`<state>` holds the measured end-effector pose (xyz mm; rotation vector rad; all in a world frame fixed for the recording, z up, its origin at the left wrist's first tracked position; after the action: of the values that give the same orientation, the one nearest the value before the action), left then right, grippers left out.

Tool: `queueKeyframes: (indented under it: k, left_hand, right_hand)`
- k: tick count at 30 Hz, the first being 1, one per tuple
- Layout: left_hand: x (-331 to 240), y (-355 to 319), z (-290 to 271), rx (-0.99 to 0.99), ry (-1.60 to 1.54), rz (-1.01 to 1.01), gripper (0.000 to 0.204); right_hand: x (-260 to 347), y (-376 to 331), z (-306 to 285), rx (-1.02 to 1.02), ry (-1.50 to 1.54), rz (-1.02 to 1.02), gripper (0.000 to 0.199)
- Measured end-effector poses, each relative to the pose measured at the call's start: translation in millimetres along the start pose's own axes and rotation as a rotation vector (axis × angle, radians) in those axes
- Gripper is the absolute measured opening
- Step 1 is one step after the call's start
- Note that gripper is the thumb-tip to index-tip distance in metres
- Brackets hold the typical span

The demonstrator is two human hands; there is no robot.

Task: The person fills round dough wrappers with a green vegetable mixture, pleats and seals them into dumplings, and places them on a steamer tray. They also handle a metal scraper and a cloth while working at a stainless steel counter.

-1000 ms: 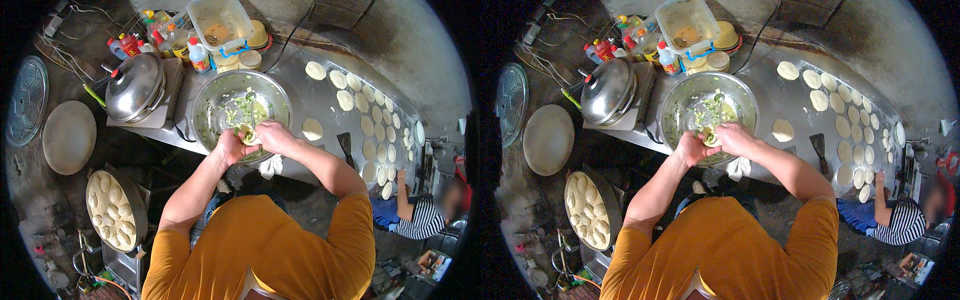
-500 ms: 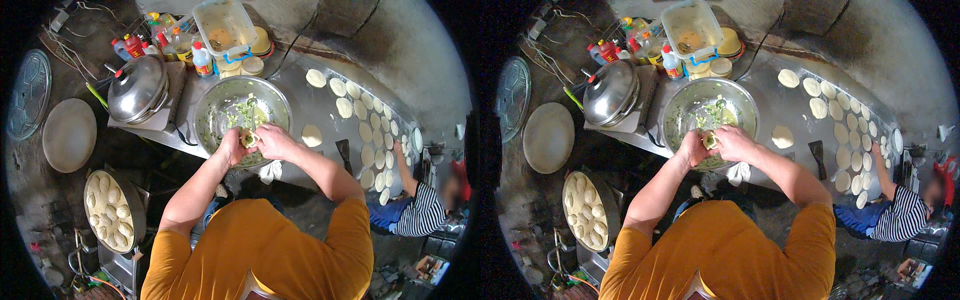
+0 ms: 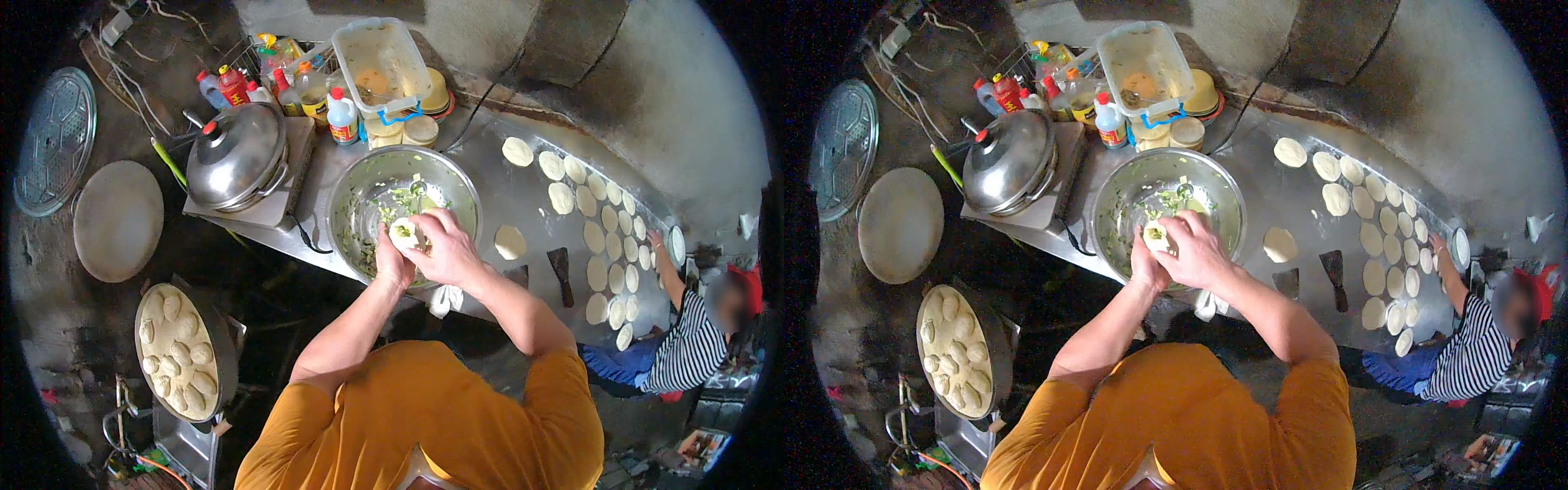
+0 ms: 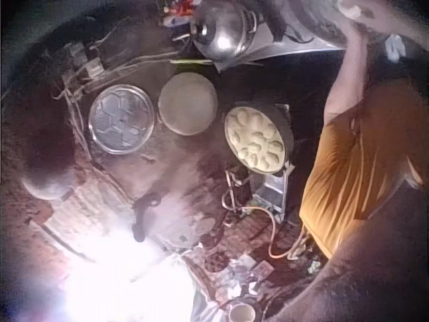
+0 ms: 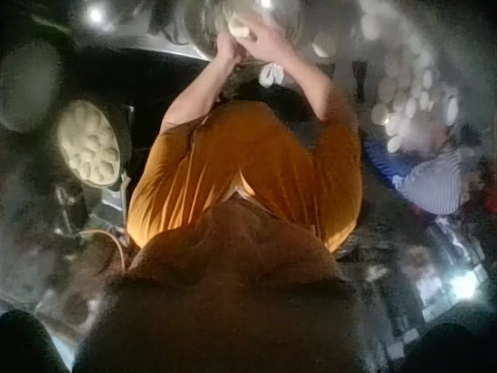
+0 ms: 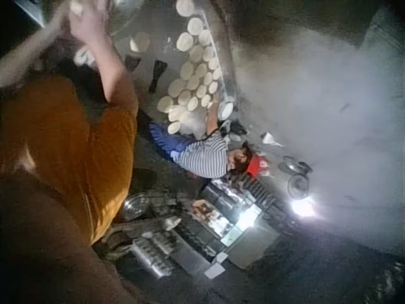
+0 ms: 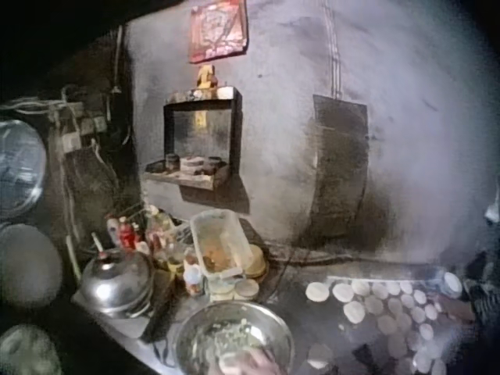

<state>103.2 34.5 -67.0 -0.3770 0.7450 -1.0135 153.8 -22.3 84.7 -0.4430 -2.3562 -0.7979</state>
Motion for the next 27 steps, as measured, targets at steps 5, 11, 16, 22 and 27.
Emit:
queueKeyframes:
  k: [5,11,16,22,27]
  left_hand:
    - [-8.8,-8.9,1.4,-0.020,0.113,0.067,0.063]
    - [-16.5,-16.1,-2.8,-0.060,0.175,0.082,0.063]
    - [-15.9,-12.2,-14.8,-0.050,0.137,0.056,0.059]
    - [-21.0,-29.8,-8.4,-0.126,0.156,0.039,0.059]
    - [-21.3,-30.1,-14.3,-0.140,0.127,0.002,0.061]
  right_hand:
    - [21.0,-8.0,-3.8,0.092,-0.108,-0.362,0.039]
    - [12.9,-3.7,-7.7,0.041,-0.134,-0.305,0.036]
    - [12.5,-7.8,11.4,0.158,-0.152,-0.321,0.032]
    - [14.3,-4.4,2.9,0.095,-0.097,-0.337,0.031]
    - [4.4,5.6,-3.4,0.057,-0.012,-0.240,0.037]
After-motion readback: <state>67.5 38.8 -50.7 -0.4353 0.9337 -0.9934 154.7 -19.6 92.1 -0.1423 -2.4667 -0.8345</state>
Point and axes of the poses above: each hand's wrist, its own y-axis towards the middle knuckle, its own z-axis out of the palm, x = y × z, the point moved 8 cm from there along y, towards the middle knuckle, and after that the axes turned 12 degrees about -x, right-handed, at the moved point
